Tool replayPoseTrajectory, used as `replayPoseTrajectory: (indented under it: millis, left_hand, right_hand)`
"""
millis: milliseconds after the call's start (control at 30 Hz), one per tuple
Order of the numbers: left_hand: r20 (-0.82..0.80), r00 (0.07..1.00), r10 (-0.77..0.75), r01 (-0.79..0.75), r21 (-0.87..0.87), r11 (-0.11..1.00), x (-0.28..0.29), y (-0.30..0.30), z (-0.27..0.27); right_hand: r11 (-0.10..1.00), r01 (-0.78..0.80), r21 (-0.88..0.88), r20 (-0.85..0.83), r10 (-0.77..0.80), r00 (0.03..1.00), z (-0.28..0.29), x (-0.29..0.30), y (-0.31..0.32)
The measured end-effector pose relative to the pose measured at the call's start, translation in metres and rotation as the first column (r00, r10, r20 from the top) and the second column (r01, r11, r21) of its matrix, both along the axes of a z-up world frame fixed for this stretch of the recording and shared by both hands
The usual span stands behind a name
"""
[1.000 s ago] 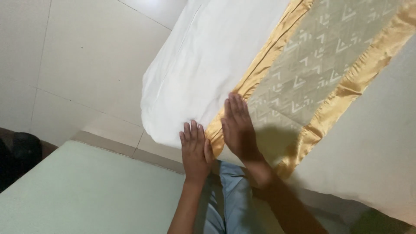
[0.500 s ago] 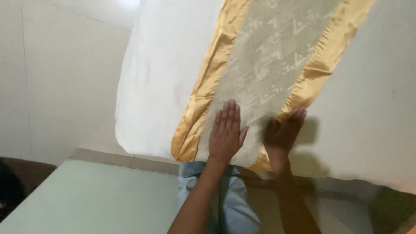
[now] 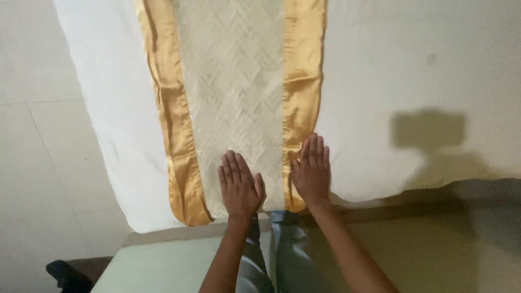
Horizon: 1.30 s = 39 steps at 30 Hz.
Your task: The person smooths a decorative runner on a bed, then adjusts and fluffs the pillows at the head of the bed. They continue to smooth the bedspread and runner, then move an orange chair under a desk before returning to smooth the bed again.
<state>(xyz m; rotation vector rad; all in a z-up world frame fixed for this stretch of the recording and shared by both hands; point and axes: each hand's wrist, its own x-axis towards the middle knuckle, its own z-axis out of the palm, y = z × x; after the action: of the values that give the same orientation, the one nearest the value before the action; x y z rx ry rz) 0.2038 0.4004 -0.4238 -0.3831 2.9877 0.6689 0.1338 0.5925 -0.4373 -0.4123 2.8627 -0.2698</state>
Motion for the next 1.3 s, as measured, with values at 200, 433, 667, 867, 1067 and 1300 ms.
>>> replayPoseTrajectory:
  millis: [200, 433, 667, 867, 1067, 1300]
  left_hand:
    - [0.016, 0.999, -0.048, 0.047, 0.016, 0.999, -0.019, 0.047, -0.001]
    - [0.013, 0.71, -0.704, 0.702, 0.061, 0.709, -0.035, 0.178, -0.031]
    - [0.161, 0.559, -0.814, 0.829, -0.104, 0.549, -0.039, 0.212, -0.045]
    - [0.149, 0.536, -0.831, 0.836, -0.232, 0.497, -0.032, 0.213, -0.057]
    - [0.009, 0.532, -0.847, 0.838, -0.147, 0.525, -0.029, 0.204, -0.051]
    - [0.063, 0.561, -0.825, 0.827, -0.007, 0.562, -0.053, 0.217, -0.031]
  right_hand:
    - [0.992, 0.108, -0.064, 0.022, -0.107, 0.994, 0.007, -0.001, 0.043]
    - [0.932, 0.359, -0.059, -0.095, -0.363, 0.927, -0.004, 0.016, 0.183]
    - [0.817, 0.572, -0.069, -0.124, -0.576, 0.808, -0.023, 0.015, 0.226]
    - [0.798, 0.591, -0.118, -0.113, -0.602, 0.791, -0.028, 0.019, 0.221]
    - [0.763, 0.611, -0.21, -0.049, -0.632, 0.773, -0.026, 0.037, 0.204]
    - [0.796, 0.595, -0.111, -0.064, -0.604, 0.795, -0.04, 0.026, 0.238]
